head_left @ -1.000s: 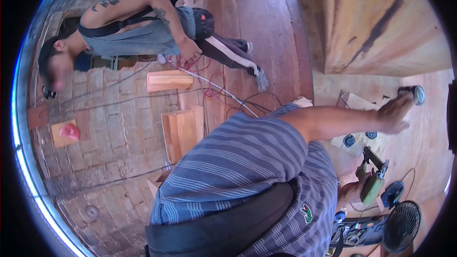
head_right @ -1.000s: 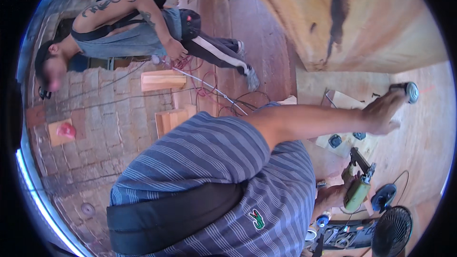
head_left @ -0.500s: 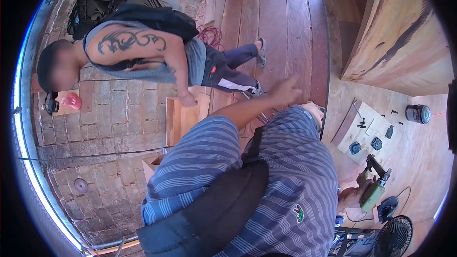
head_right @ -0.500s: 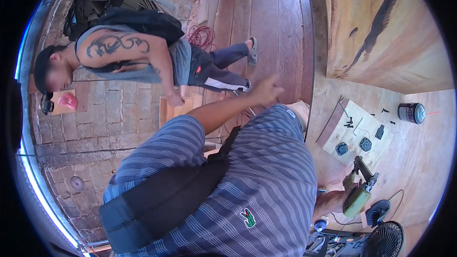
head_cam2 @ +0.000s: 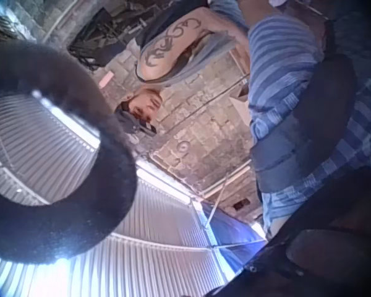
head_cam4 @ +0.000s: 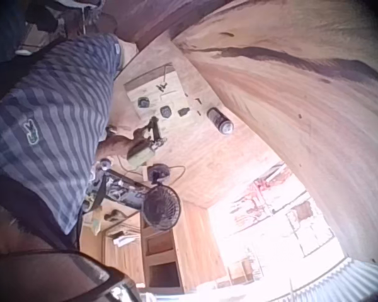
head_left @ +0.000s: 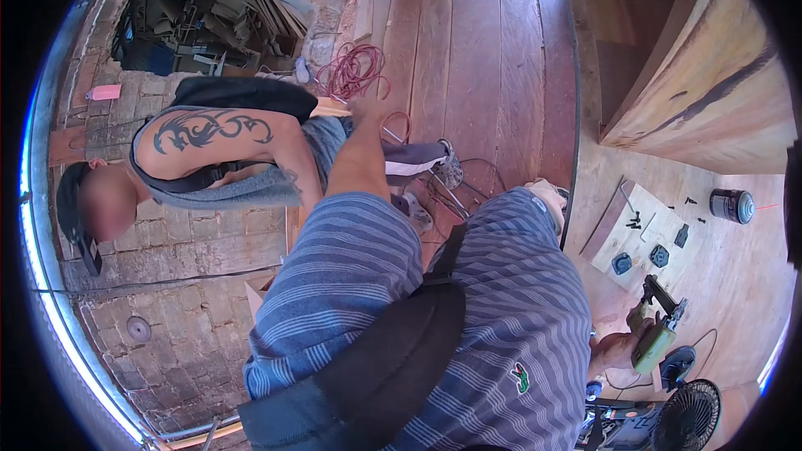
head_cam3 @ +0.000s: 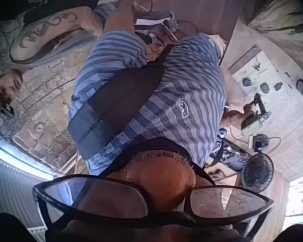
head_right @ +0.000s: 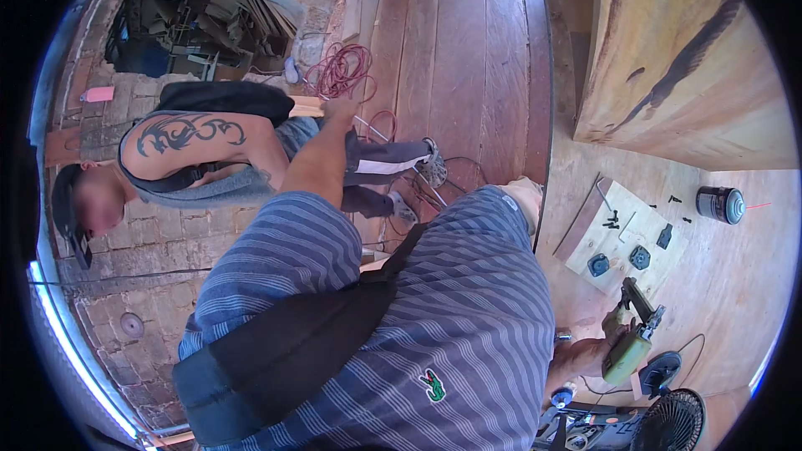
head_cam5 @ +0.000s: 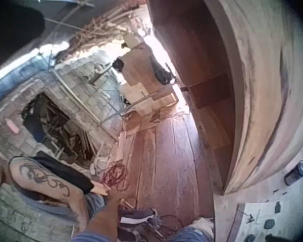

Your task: The person uses a green pneumatic nail gun to drive screws into small metal brackets placed on a wooden workbench. They repeatedly pick up screws, insert them into the tool, and fire the nail gun to fasten the hardware. The person also uses a spray can to apply lubricant to the tool's mechanism during the process.

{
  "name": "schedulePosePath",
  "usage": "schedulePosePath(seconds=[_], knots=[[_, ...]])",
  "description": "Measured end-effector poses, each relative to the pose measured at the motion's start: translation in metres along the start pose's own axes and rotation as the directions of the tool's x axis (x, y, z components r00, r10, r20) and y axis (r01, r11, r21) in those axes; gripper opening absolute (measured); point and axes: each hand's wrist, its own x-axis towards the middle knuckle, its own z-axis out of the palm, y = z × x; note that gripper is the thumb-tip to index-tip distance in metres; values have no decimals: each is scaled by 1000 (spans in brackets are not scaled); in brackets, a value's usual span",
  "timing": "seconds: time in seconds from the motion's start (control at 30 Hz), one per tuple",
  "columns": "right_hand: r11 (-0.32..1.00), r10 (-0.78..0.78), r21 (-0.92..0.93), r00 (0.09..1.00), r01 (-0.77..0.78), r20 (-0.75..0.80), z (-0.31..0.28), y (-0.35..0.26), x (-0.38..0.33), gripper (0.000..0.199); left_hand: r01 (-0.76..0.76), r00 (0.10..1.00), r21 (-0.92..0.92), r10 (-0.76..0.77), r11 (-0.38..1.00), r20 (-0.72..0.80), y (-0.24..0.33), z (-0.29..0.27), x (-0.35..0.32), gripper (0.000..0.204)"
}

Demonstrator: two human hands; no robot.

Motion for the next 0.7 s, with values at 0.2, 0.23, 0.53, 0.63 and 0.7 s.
schedulePosePath(seconds=[0.2,0.23,0.53,0.63,0.7], knots=[[1000,-1,-6,1000,1,10,5,-1,-4,27,371,928,19,-372,928,16,-23,-56,-15,60],[1000,1,-5,1000,-1,14,6,1,-5,27,344,938,118,-346,932,-1,-31,-57,-13,62],[986,165,58,979,-159,-116,-3,24,-34,27,-727,525,-215,730,652,437,53,13,-117,33],[945,233,254,968,-204,-89,20,-1,-33,27,-823,397,43,519,567,757,134,3,-236,48],[962,81,269,983,-35,-162,22,-38,-25,28,-911,146,-177,695,371,704,164,4,-276,45]])
